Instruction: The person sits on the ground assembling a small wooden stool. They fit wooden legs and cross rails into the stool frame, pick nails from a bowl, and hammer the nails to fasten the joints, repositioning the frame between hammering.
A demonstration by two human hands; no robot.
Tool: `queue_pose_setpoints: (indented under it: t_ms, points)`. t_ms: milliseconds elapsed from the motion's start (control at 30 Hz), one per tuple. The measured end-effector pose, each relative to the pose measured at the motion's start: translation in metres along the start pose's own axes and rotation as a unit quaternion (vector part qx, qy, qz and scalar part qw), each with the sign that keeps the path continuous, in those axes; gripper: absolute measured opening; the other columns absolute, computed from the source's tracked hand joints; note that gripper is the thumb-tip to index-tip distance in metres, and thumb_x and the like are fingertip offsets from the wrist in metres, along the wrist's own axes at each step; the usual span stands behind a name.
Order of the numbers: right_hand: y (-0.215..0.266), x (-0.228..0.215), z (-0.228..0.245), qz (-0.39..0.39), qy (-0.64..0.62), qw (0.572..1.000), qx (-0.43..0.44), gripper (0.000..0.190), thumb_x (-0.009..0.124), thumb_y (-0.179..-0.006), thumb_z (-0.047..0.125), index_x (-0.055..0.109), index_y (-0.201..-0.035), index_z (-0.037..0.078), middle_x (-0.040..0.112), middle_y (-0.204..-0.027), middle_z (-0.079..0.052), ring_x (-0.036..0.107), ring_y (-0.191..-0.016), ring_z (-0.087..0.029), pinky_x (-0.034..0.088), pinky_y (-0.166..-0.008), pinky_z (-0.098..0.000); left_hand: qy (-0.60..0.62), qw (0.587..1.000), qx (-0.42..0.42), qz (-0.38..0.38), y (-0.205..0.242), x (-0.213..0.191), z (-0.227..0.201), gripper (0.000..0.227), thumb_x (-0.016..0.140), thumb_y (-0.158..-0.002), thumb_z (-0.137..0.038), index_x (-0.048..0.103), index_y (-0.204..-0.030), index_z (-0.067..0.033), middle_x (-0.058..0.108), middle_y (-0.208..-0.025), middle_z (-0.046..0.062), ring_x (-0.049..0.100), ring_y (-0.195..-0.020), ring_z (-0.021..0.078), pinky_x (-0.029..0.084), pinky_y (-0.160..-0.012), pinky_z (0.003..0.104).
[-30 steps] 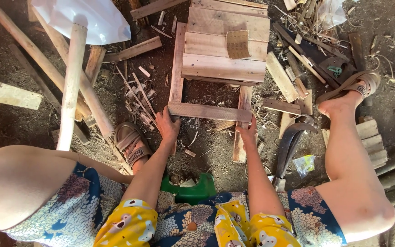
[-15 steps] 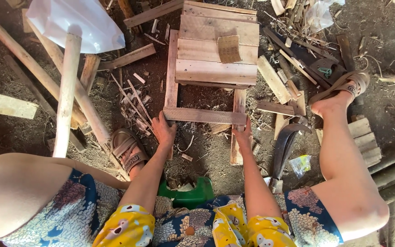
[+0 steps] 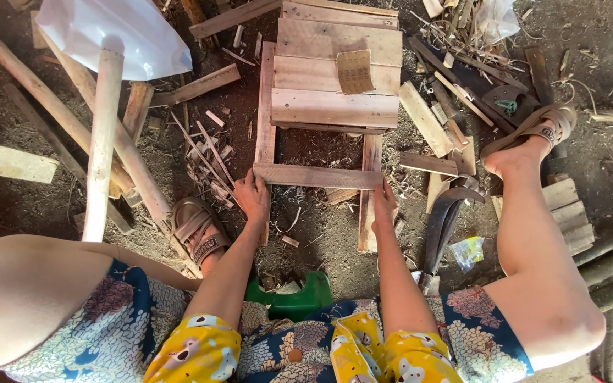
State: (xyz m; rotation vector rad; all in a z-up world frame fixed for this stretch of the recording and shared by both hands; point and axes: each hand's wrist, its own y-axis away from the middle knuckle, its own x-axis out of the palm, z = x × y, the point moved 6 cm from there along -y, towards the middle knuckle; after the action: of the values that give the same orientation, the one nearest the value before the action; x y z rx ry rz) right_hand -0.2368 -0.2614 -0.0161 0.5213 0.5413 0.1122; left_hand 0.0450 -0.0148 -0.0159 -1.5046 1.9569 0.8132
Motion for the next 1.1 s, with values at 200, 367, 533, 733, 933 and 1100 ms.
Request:
queue_pose_setpoints:
  t_ms: [200, 367, 533, 733, 933, 1100]
  points:
    - [0.007, 0.001, 0.010, -0.016, -0.043, 0.999, -0.006, 0.040, 0.063, -0.084, 0.039, 0.061, -0.122, 0.027, 0.060, -0.121, -0.014, 0.052, -0.117, -0.034, 0.045, -0.097, -0.0431, 0.037, 0.999, 0.010, -0.021, -0.003, 0.003, 0.008, 0.035, 0.060, -0.083, -0.024, 0.065, -0.118, -0.0207, 0.057, -0.094, 0.018, 0.059, -0.087, 0.0416, 0.048, -0.080, 0.051]
    - [0.008, 0.003, 0.013, -0.024, -0.055, 0.998, -0.015, 0.039, 0.064, -0.083, 0.037, 0.062, -0.120, 0.025, 0.061, -0.119, -0.015, 0.054, -0.115, -0.033, 0.046, -0.096, -0.0414, 0.051, 0.998, 0.001, -0.019, -0.003, 0.000, 0.005, 0.036, 0.063, -0.082, -0.022, 0.066, -0.118, -0.0217, 0.057, -0.092, 0.019, 0.059, -0.086, 0.0432, 0.048, -0.078, 0.051]
    - [-0.002, 0.004, 0.003, -0.027, -0.058, 0.998, -0.028, 0.037, 0.065, -0.083, 0.036, 0.063, -0.119, 0.025, 0.062, -0.116, -0.016, 0.055, -0.113, -0.034, 0.047, -0.094, -0.0421, 0.050, 0.999, -0.003, -0.003, -0.001, -0.005, -0.002, 0.037, 0.063, -0.083, -0.022, 0.064, -0.120, -0.0246, 0.057, -0.093, 0.019, 0.060, -0.088, 0.0431, 0.048, -0.080, 0.051]
    - [0.007, 0.001, 0.007, -0.031, -0.033, 0.999, -0.021, 0.039, 0.062, -0.084, 0.038, 0.061, -0.121, 0.025, 0.062, -0.116, -0.015, 0.053, -0.116, -0.034, 0.044, -0.098, -0.0418, 0.067, 0.998, -0.011, 0.003, 0.000, -0.009, -0.005, 0.037, 0.064, -0.082, -0.020, 0.065, -0.119, -0.0218, 0.057, -0.093, 0.018, 0.061, -0.089, 0.0408, 0.049, -0.082, 0.048]
    - [0.011, -0.006, 0.015, -0.036, 0.044, 0.998, -0.012, 0.037, 0.061, -0.083, 0.043, 0.062, -0.119, 0.034, 0.066, -0.110, -0.009, 0.055, -0.113, -0.031, 0.044, -0.097, -0.0418, 0.073, 0.996, -0.037, 0.023, -0.006, -0.003, 0.006, 0.040, 0.069, -0.081, -0.019, 0.065, -0.120, -0.0189, 0.055, -0.092, 0.014, 0.061, -0.089, 0.0373, 0.049, -0.083, 0.046]
    - [-0.029, 0.001, -0.018, -0.032, 0.066, 0.997, -0.031, 0.033, 0.063, -0.083, 0.042, 0.066, -0.114, 0.031, 0.068, -0.102, -0.012, 0.059, -0.106, -0.034, 0.048, -0.090, -0.0446, -0.058, 0.998, -0.018, 0.027, 0.004, -0.020, -0.022, 0.040, 0.061, -0.090, -0.027, 0.058, -0.128, -0.0175, 0.049, -0.107, 0.011, 0.054, -0.102, 0.0319, 0.045, -0.088, 0.044]
